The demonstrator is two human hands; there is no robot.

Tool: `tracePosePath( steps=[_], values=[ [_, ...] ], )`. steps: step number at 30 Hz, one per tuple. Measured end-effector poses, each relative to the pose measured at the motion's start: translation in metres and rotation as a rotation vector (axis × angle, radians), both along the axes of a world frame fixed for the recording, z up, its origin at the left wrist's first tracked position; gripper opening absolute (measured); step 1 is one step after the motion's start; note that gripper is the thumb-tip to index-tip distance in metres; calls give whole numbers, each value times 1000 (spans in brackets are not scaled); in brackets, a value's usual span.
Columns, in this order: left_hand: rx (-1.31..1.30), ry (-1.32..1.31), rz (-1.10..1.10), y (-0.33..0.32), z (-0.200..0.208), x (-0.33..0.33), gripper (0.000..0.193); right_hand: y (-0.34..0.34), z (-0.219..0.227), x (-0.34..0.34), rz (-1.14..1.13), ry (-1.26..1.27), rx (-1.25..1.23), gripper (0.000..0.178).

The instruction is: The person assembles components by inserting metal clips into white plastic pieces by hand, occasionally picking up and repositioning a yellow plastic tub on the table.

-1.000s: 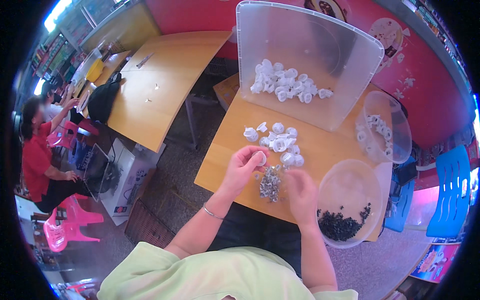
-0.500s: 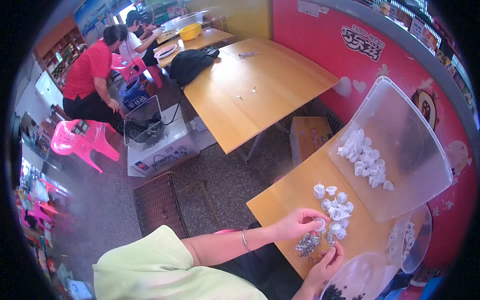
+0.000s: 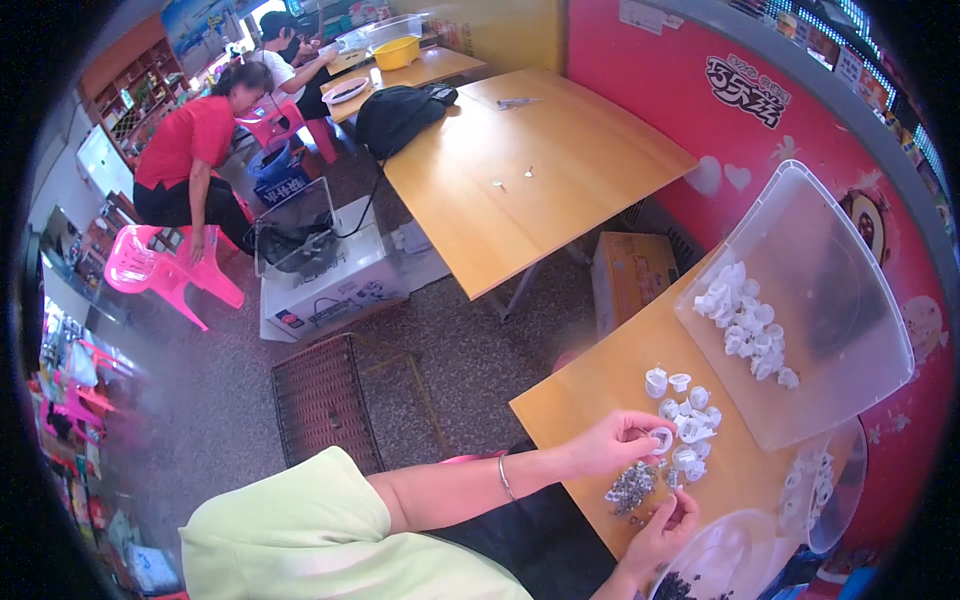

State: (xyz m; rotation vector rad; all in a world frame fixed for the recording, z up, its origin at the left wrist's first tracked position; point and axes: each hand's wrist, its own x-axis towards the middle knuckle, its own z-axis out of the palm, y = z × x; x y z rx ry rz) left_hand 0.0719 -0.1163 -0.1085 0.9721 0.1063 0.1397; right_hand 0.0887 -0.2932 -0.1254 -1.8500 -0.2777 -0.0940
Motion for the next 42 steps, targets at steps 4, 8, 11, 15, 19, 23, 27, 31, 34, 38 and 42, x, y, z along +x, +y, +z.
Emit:
tracePosePath(
  steps=[4,8,11,15,19,23,27,31,34,38,42],
  values=[
    [18,-21,1,2,5,-3,34,-2,-3,0,0,-5,-11,9],
    [-32,-74,6,0,-2,1,39,-1,-3,-1,-4,10,26,7],
    [-42,-50,-20,1,-2,1,38,0,0,-1,6,-1,20,7],
    [-61,-67,-9,0,-7,5,37,3,2,1,3,23,66,9],
    [-48,-58,-22,1,-5,5,37,3,0,2,-2,31,132,11],
    [-137,-53,-22,0,1,-1,34,4,4,-3,-12,52,112,12],
    [-184,-15,-65,-1,4,-5,31,2,5,-9,-44,19,75,13],
    [-293,63,-60,-6,-2,-4,31,2,5,-7,-44,121,55,12],
    [-305,28,-106,-2,6,-3,35,7,10,-1,-4,110,45,10],
    [-266,-13,-100,8,17,-1,37,18,14,6,19,90,173,8],
    [-225,-68,-123,2,16,5,40,4,9,9,43,96,288,7]
  ],
)
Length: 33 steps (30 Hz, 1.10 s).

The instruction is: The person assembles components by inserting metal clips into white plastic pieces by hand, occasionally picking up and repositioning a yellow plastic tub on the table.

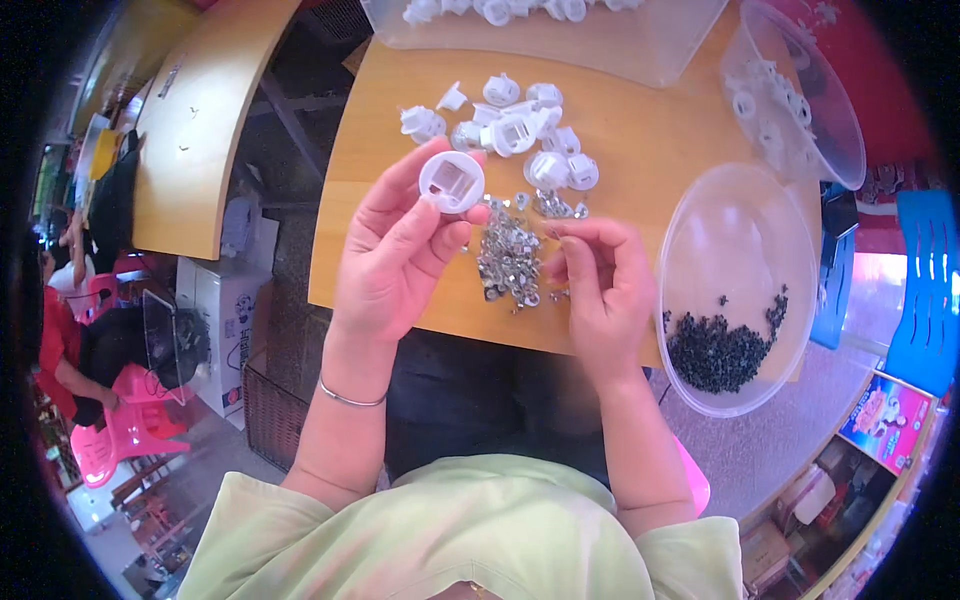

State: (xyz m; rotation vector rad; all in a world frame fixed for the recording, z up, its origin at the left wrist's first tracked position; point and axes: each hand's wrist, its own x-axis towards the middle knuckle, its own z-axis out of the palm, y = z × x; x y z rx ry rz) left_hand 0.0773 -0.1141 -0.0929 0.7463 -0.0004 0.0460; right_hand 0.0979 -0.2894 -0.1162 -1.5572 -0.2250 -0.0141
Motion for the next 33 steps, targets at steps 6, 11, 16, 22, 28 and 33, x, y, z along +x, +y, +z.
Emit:
tracePosePath(
  steps=[6,11,16,22,28,33],
  values=[
    [-16,4,-41,-6,-3,-11,41,-4,-2,-10,45,21,15,8],
    [-15,6,-29,-5,-2,-11,40,-2,9,-10,66,60,124,8],
    [2,-28,-39,-4,0,-10,40,2,32,-2,99,-117,179,7],
    [-30,-41,-38,-5,2,-10,39,13,52,-4,84,-83,155,8],
    [-58,-33,-35,-4,2,-12,37,5,41,-12,60,-29,60,8],
    [-67,-44,-38,-4,0,-13,36,-1,32,-17,36,31,-45,7]
  ],
)
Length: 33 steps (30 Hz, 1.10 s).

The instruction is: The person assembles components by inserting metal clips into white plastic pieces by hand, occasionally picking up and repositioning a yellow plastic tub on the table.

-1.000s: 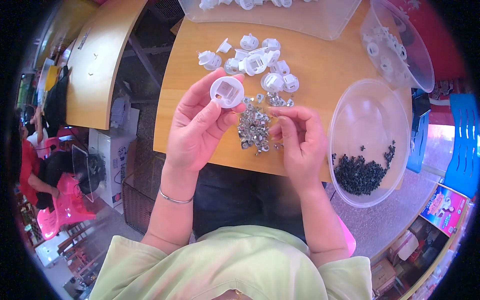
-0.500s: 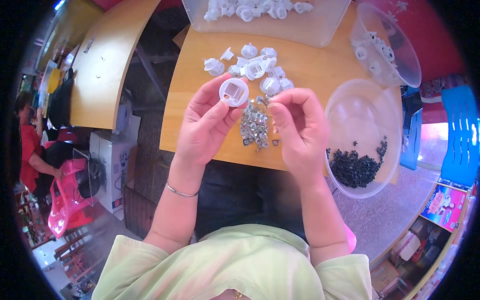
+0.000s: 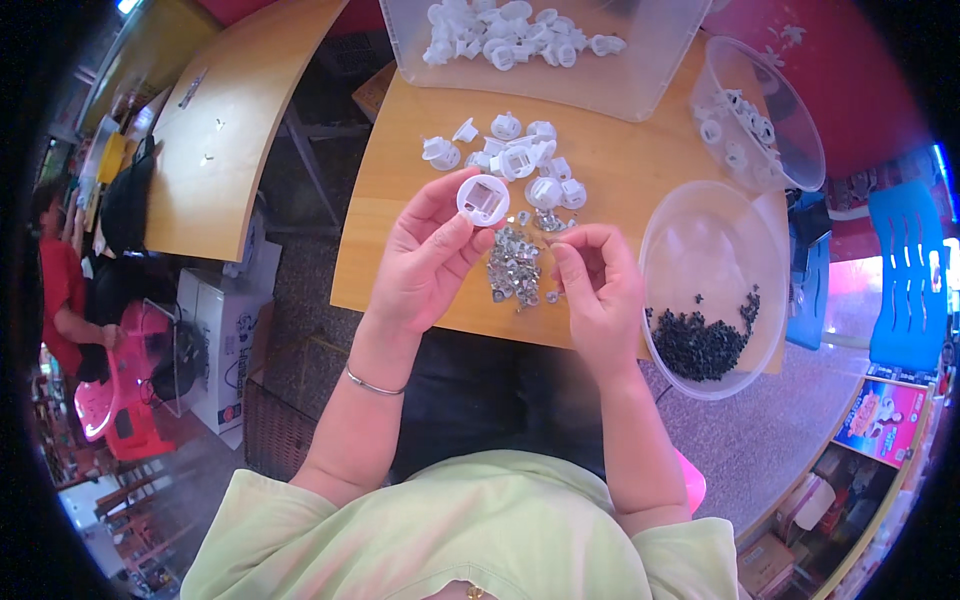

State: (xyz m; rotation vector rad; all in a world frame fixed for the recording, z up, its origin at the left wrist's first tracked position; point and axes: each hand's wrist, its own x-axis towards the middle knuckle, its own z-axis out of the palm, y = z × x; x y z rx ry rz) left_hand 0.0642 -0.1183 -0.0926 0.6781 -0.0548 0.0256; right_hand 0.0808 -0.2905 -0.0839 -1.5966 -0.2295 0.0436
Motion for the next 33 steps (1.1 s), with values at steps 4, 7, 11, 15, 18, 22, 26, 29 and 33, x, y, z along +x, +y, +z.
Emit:
tracePosePath(
  steps=[4,7,11,15,18,22,26,29,33],
  values=[
    [8,12,28,3,1,3,35,-3,-8,-4,-36,6,-22,6],
    [-82,28,21,9,-1,5,30,-7,-18,-5,-69,-64,-133,6],
    [-71,59,59,12,1,5,33,-8,-19,-7,-73,-181,-274,7],
    [-88,115,79,11,6,5,30,-11,-25,-5,-93,-237,-326,8],
    [-102,128,86,12,7,6,30,-10,-24,-5,-88,-235,-344,9],
    [-111,153,89,14,3,6,31,-9,-25,-3,-90,-248,-357,9],
    [-108,182,69,12,2,4,32,-11,-27,-3,-77,-249,-394,9],
    [-154,224,50,11,-1,3,33,-12,-26,-1,-66,-286,-414,9],
    [-191,216,23,9,-4,3,33,-14,-25,0,-47,-287,-457,11]
  ],
)
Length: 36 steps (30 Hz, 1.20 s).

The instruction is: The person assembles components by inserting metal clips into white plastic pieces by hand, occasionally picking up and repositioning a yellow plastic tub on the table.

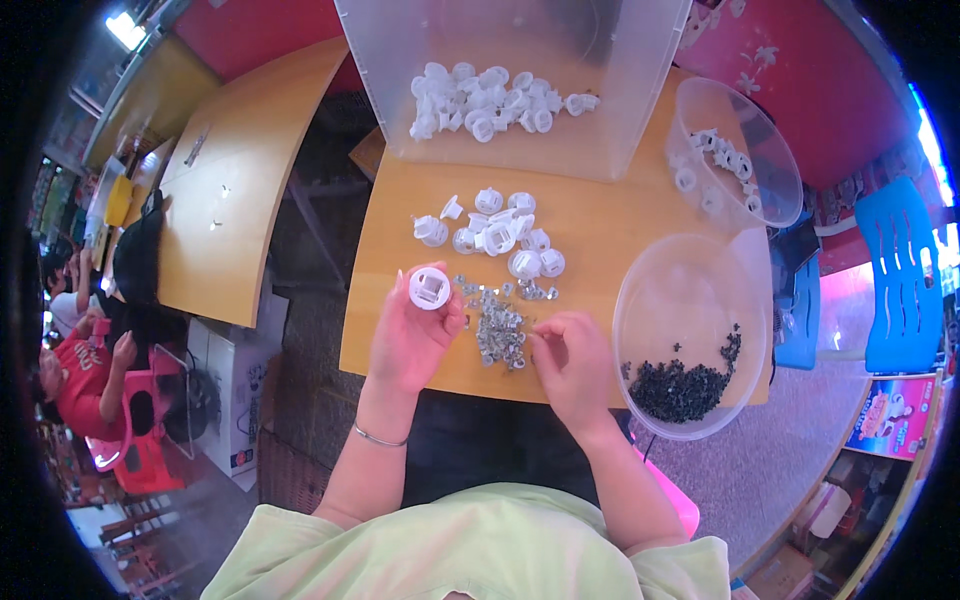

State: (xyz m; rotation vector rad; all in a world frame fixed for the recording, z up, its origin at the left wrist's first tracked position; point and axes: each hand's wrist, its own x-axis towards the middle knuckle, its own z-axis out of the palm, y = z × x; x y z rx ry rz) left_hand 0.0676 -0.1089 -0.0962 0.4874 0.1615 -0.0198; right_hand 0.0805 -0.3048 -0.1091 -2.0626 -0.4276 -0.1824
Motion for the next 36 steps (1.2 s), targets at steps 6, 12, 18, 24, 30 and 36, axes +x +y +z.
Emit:
tracePosePath(
  steps=[6,12,18,24,30,36],
  values=[
    [-52,39,26,4,-3,0,34,2,-1,1,-1,35,9,12],
    [-75,0,-36,7,-8,3,33,0,-4,3,-12,4,-25,11],
    [-100,4,-25,9,-7,2,31,1,-5,0,-12,4,-46,9],
    [-97,26,-17,8,-7,0,33,4,-2,-2,-45,11,-29,17],
    [-76,30,-10,7,-2,2,33,5,2,-1,-42,61,29,16],
    [-54,59,-17,4,0,9,29,3,1,5,-55,54,34,15]
  ],
)
